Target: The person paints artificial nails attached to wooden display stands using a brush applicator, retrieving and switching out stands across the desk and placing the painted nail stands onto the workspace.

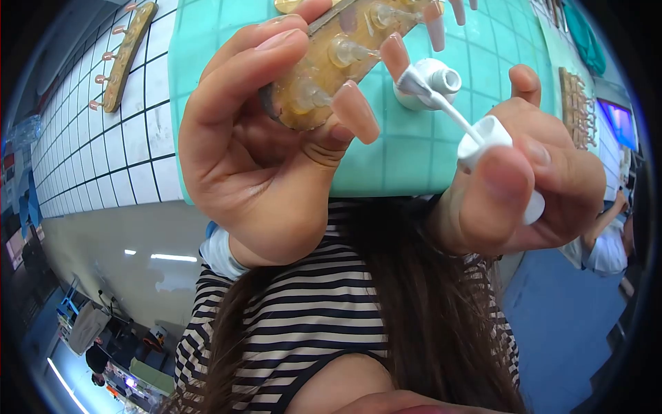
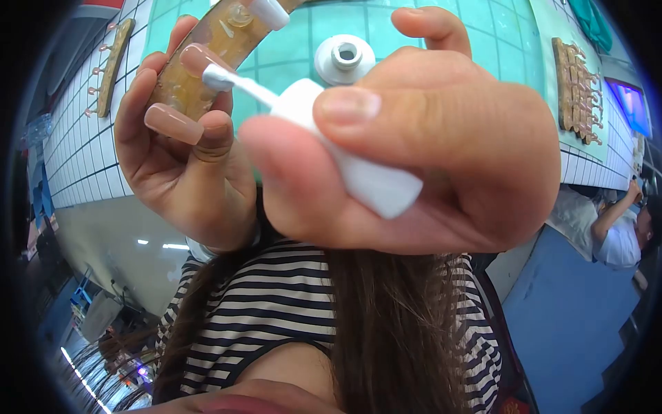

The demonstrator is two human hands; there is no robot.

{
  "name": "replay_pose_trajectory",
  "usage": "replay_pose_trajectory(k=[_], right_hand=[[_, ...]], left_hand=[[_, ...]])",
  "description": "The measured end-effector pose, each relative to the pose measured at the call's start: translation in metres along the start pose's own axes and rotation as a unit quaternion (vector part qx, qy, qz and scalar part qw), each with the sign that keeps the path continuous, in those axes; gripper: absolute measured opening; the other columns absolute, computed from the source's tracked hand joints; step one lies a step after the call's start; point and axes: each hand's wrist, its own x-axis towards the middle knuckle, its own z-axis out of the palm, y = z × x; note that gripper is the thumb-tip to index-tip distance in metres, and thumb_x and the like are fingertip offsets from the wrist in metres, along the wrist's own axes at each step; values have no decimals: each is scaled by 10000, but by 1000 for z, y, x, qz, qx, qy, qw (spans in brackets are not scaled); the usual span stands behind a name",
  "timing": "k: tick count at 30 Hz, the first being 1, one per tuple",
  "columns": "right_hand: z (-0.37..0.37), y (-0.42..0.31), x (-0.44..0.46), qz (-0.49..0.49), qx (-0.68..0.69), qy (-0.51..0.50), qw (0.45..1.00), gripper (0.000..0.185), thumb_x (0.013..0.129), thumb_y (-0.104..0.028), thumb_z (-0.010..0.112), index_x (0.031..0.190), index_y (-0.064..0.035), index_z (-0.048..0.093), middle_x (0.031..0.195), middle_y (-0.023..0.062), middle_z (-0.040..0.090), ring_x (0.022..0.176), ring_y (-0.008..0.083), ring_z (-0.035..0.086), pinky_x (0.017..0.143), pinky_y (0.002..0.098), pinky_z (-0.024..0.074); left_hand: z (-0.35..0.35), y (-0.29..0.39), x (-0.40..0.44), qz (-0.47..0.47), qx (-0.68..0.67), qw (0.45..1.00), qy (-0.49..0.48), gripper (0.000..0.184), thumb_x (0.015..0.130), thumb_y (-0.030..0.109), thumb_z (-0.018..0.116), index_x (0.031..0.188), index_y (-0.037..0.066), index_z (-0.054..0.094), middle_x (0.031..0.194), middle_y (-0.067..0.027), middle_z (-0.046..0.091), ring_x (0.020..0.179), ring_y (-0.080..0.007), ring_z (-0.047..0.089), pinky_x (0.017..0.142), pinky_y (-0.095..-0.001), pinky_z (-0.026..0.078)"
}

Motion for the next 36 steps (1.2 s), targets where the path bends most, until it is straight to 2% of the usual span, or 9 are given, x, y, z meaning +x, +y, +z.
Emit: replay_pose_trajectory(k=[3,9,16,19,25,27,31,33,36], right_hand=[[-7,2,2,-6,-59,-4,998,154,785,-163,592,835,-87,467,524,69,478,445,118,429,780,444,423],[-1,4,2,-51,-49,4,997,108,775,-110,522,858,-85,457,523,66,460,414,111,389,811,442,422],[-16,2,-1,-6,3,-96,995,116,777,-94,532,868,-78,462,539,58,461,432,120,409,861,447,379],[-6,8,-5,-66,46,35,996,129,773,-86,533,881,-77,464,541,54,459,435,120,412,870,459,364],[-13,-4,-3,-22,-79,-128,988,149,824,-168,522,938,-106,448,565,40,443,427,129,391,879,460,360],[-9,-1,-8,-18,64,-31,997,169,812,-131,546,944,-98,445,587,40,457,441,126,403,903,455,342],[1,1,-9,-55,68,-2,996,177,805,-133,551,941,-96,444,592,37,458,449,116,409,930,452,320],[8,-8,-3,-37,-89,-41,995,174,815,-187,535,936,-98,446,581,23,434,442,110,381,941,455,313],[-4,-10,-6,-20,-85,-90,992,161,828,-238,497,905,-105,449,572,19,416,438,110,352,935,466,322]], left_hand=[[-20,-7,6,25,41,995,-84,479,683,-87,645,1120,-19,461,1157,-182,480,1131,-392,422,891,-414,462],[-12,-5,-1,22,71,997,-3,481,680,-112,628,1121,-24,458,1166,-178,474,1136,-401,411,882,-410,471],[-22,-11,3,82,82,991,-64,493,672,-132,621,1122,-14,459,1162,-177,474,1138,-413,402,866,-401,482],[-18,-7,0,70,64,994,-57,501,669,-139,619,1125,-3,462,1164,-169,471,1134,-418,405,884,-410,467],[-22,-10,1,104,110,986,-66,501,660,-117,644,1112,20,476,1146,-154,477,1128,-419,414,912,-427,440],[-17,-10,-1,87,92,991,-39,503,652,-106,657,1104,25,480,1128,-143,485,1123,-414,422,902,-429,449],[1,-1,1,88,146,984,-51,514,641,-108,662,1102,31,482,1120,-132,490,1116,-412,429,906,-437,443],[10,0,-2,61,119,991,32,518,634,-108,667,1098,37,488,1129,-128,488,1112,-417,431,912,-437,438],[-15,-8,1,111,89,989,-37,515,638,-88,679,1098,43,488,1133,-117,484,1111,-419,430,917,-443,430]])
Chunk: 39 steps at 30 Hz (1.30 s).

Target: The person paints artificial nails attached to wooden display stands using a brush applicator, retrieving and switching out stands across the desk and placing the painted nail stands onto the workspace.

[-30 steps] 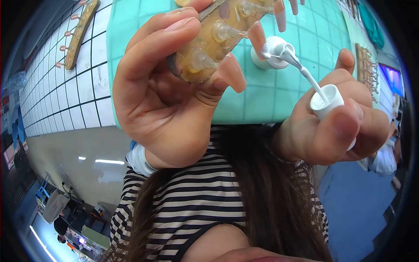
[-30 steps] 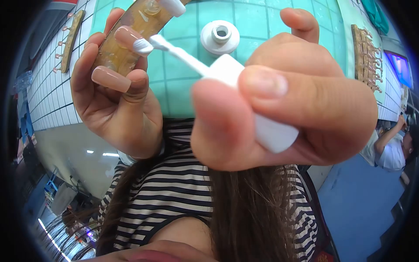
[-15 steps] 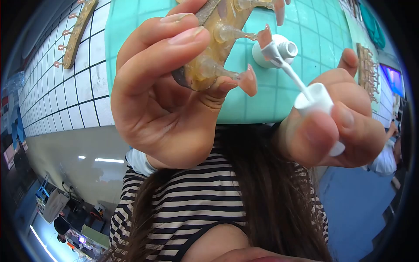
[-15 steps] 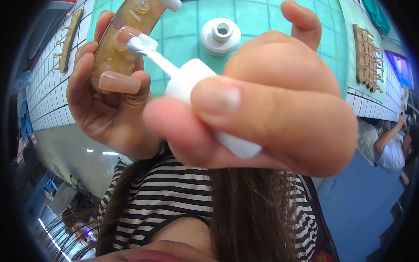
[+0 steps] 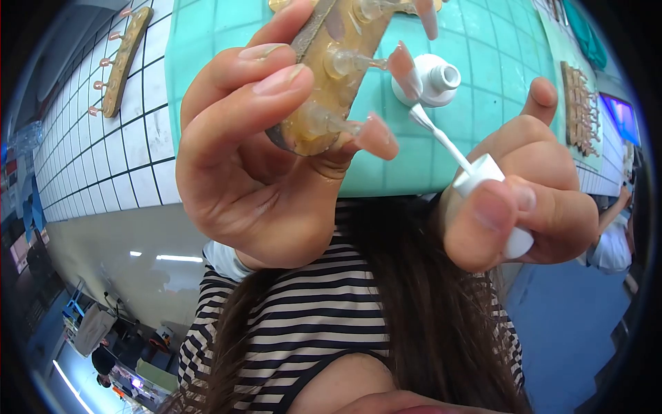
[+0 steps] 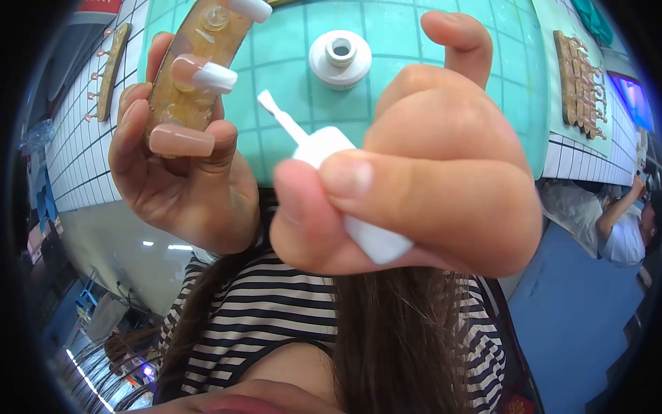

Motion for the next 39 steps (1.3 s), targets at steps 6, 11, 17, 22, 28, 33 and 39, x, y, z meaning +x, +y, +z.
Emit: replay_pose_trajectory(k=[6,11,17,22,28,33,39], right_hand=[[-14,21,0,87,236,50,967,143,826,-267,489,828,-129,450,569,17,404,458,110,346,931,484,314],[-8,19,1,115,256,68,957,122,815,-239,513,813,-127,464,573,17,405,469,116,353,926,506,299],[-12,12,3,89,191,-20,977,138,824,-229,510,914,-127,482,595,25,418,489,118,359,939,499,288],[-2,16,-4,5,203,88,975,135,788,-160,500,900,-109,444,605,23,407,469,115,339,931,502,301],[-9,7,-4,7,80,-30,996,148,824,-232,467,902,-109,443,649,13,414,485,103,351,945,490,275],[-10,9,-9,8,228,20,974,178,846,-260,466,940,-110,462,668,14,426,502,113,380,966,478,252],[-7,10,-5,33,258,-10,966,206,867,-278,451,1007,-127,458,695,15,438,542,116,407,1003,476,188]], left_hand=[[0,6,3,-30,52,998,-35,508,656,-57,689,1108,36,477,1147,-120,475,1125,-417,419,923,-457,411],[1,6,-2,-31,54,998,19,528,655,-57,691,1124,36,466,1159,-120,470,1121,-407,428,925,-442,411],[-3,3,-3,-21,62,998,-6,535,653,-61,692,1125,39,460,1169,-134,459,1117,-392,435,929,-431,411],[8,9,2,-7,58,998,-22,545,643,-65,698,1121,40,458,1165,-146,450,1116,-398,432,912,-419,433],[-8,0,-4,-1,59,998,-13,556,635,-67,699,1122,31,449,1134,-151,450,1106,-421,429,835,-383,496],[-2,8,0,-23,-4,1000,-6,544,631,-61,701,1108,27,454,1128,-147,452,1104,-411,435,815,-378,512],[14,14,0,-37,143,989,24,527,626,-42,713,1083,24,459,1114,-143,457,1087,-404,453,803,-382,521]])
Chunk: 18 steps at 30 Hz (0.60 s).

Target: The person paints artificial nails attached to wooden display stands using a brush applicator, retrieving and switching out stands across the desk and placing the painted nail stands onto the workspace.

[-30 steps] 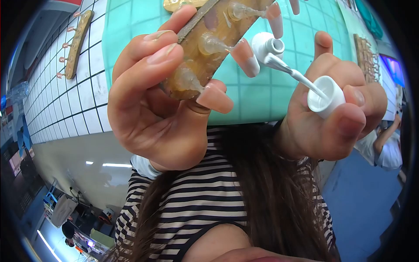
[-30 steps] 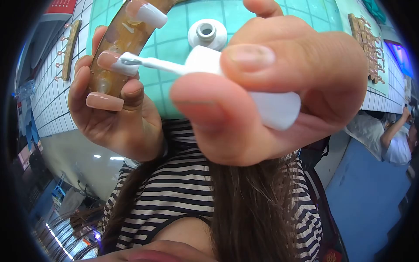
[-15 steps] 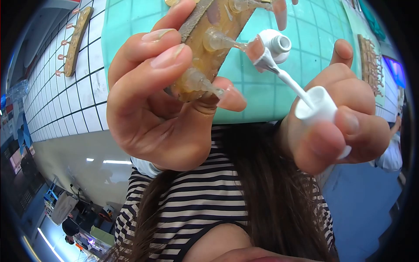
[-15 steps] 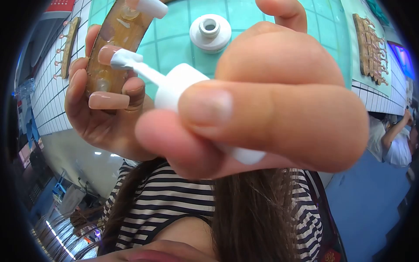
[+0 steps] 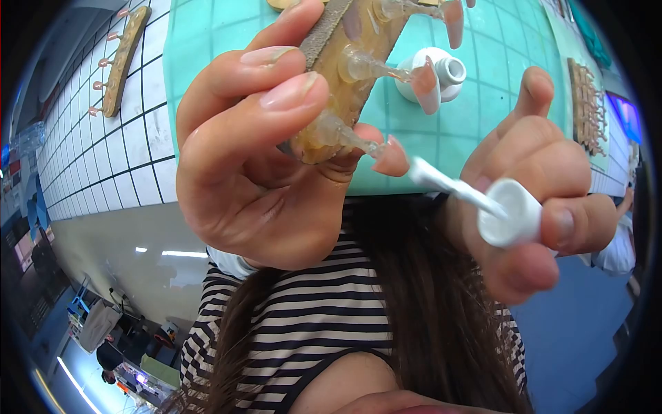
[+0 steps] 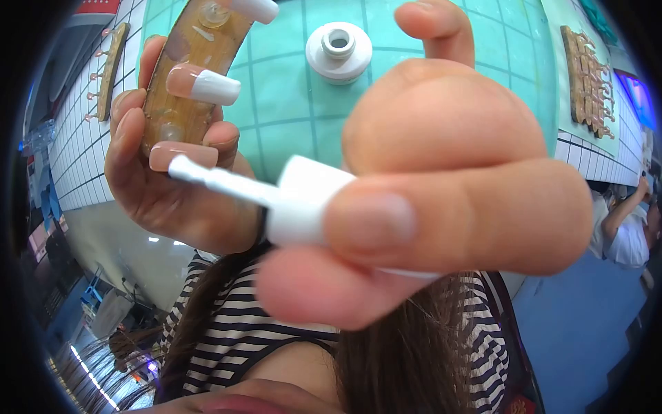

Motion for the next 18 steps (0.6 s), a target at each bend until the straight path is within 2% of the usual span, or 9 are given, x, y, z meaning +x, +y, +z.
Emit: replay_pose_trajectory(k=[3,4,5,7,10,11,13,16,18], right_hand=[[1,-2,0,1,-71,-26,997,197,870,-274,452,1007,-131,455,710,16,442,549,111,405,1010,476,176],[0,-4,-1,10,-97,-38,995,188,872,-266,452,1004,-132,455,717,17,444,548,109,401,1010,477,179],[-2,-3,-1,10,-97,-38,994,188,872,-266,452,1004,-132,455,717,17,444,548,109,401,1010,477,179],[-5,0,-2,-14,-7,-6,1000,159,861,-232,462,975,-123,447,688,16,427,521,107,379,1008,485,199],[7,4,0,-56,-50,12,997,138,854,-221,445,955,-127,446,664,8,403,518,101,367,1003,473,194],[9,3,-1,-56,-50,12,997,138,854,-221,445,955,-127,446,664,8,403,518,101,367,1003,473,194],[11,-1,-2,-27,-126,-6,992,168,870,-281,444,960,-139,449,660,-7,394,535,100,376,994,448,193],[-4,-4,0,-37,-109,-61,991,191,881,-321,434,971,-154,447,675,-15,409,536,101,386,979,435,203],[-1,-3,-4,-57,-95,-30,993,184,879,-320,439,964,-157,442,674,-14,410,526,102,384,977,433,206]], left_hand=[[-18,-14,-2,29,-15,999,-37,536,625,-41,714,1090,29,458,1116,-143,459,1086,-403,456,809,-379,517],[-14,-15,-3,25,-62,997,-24,545,627,-41,712,1101,32,453,1121,-142,459,1087,-402,455,820,-378,510],[-14,-16,-3,25,-62,997,-23,545,627,-41,712,1101,32,453,1121,-142,459,1087,-402,455,820,-378,510],[-17,-18,-3,45,-33,998,-37,546,626,-43,711,1101,34,455,1124,-142,461,1093,-405,450,841,-390,495],[-22,-20,-3,76,12,995,-58,547,625,-48,710,1102,37,457,1128,-141,464,1101,-409,442,873,-408,471],[-19,-18,-4,75,13,995,-58,547,625,-48,710,1102,37,457,1128,-141,464,1101,-409,442,873,-408,471],[-11,-15,-4,34,-72,997,-4,581,599,-35,733,1105,40,458,1121,-139,470,1109,-407,436,907,-423,441],[-14,-14,-6,22,-46,999,-14,603,575,-38,744,1103,39,462,1113,-139,474,1109,-403,437,907,-415,438],[-14,-14,-6,30,-36,999,-13,607,573,-46,743,1106,39,464,1112,-142,473,1107,-401,439,897,-407,444]])
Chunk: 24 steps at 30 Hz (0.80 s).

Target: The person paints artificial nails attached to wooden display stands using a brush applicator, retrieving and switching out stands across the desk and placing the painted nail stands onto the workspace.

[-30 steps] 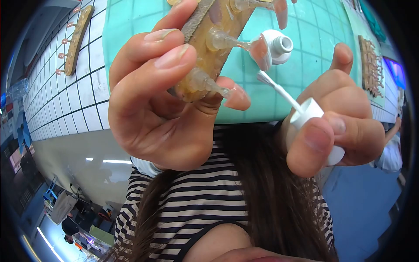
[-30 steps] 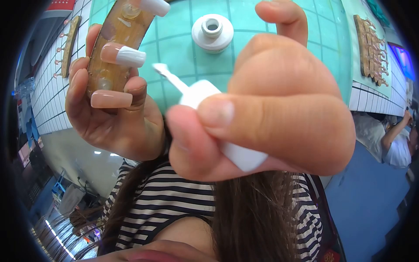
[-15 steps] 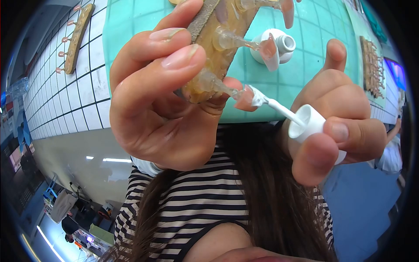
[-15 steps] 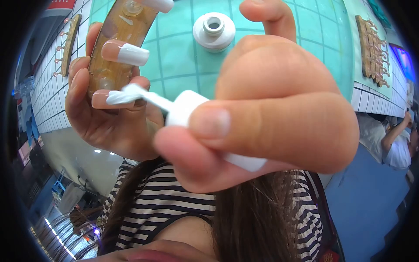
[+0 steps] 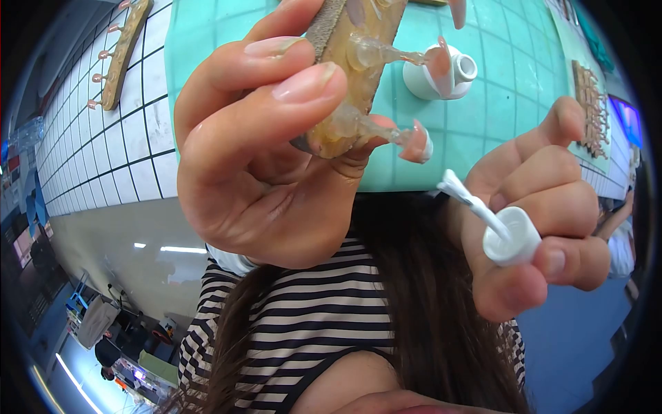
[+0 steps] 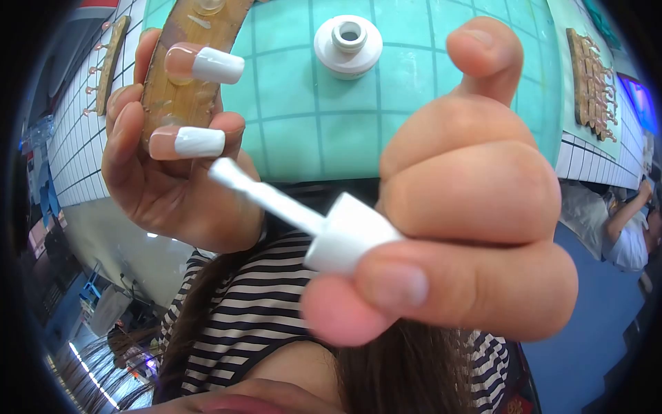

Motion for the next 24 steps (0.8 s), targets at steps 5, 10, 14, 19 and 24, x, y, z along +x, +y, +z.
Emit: replay_pose_trajectory(k=[5,10,14,19,24], right_hand=[[17,1,2,-23,-102,43,994,159,869,-294,454,951,-160,428,683,-19,410,511,98,376,972,454,222],[5,1,-2,-40,-92,0,995,146,860,-273,466,940,-157,431,696,-13,410,508,98,371,986,465,211],[20,2,1,-59,-43,86,994,120,846,-252,469,924,-166,437,686,-25,395,521,92,358,989,463,203],[7,0,-2,-30,-105,34,993,123,849,-278,462,910,-171,456,677,-34,394,549,86,375,970,448,213],[-8,0,1,94,146,33,984,185,848,-310,471,948,-156,493,676,-25,416,579,85,414,994,447,184]], left_hand=[[-11,-5,3,77,64,992,-75,622,568,-73,735,1118,42,468,1117,-148,465,1106,-392,442,871,-390,463],[-6,4,4,2,80,996,-30,626,564,-94,725,1119,50,476,1111,-153,462,1097,-388,449,861,-365,472],[-10,-2,2,41,45,996,-63,612,560,-105,722,1099,57,481,1095,-143,465,1091,-385,452,863,-361,478],[-7,-3,2,12,17,999,-38,580,585,-61,738,1089,47,472,1087,-116,478,1106,-377,436,856,-360,469],[-18,7,4,82,269,954,-106,491,688,70,715,1097,60,445,1093,-131,477,1072,-303,464,938,-394,390]])
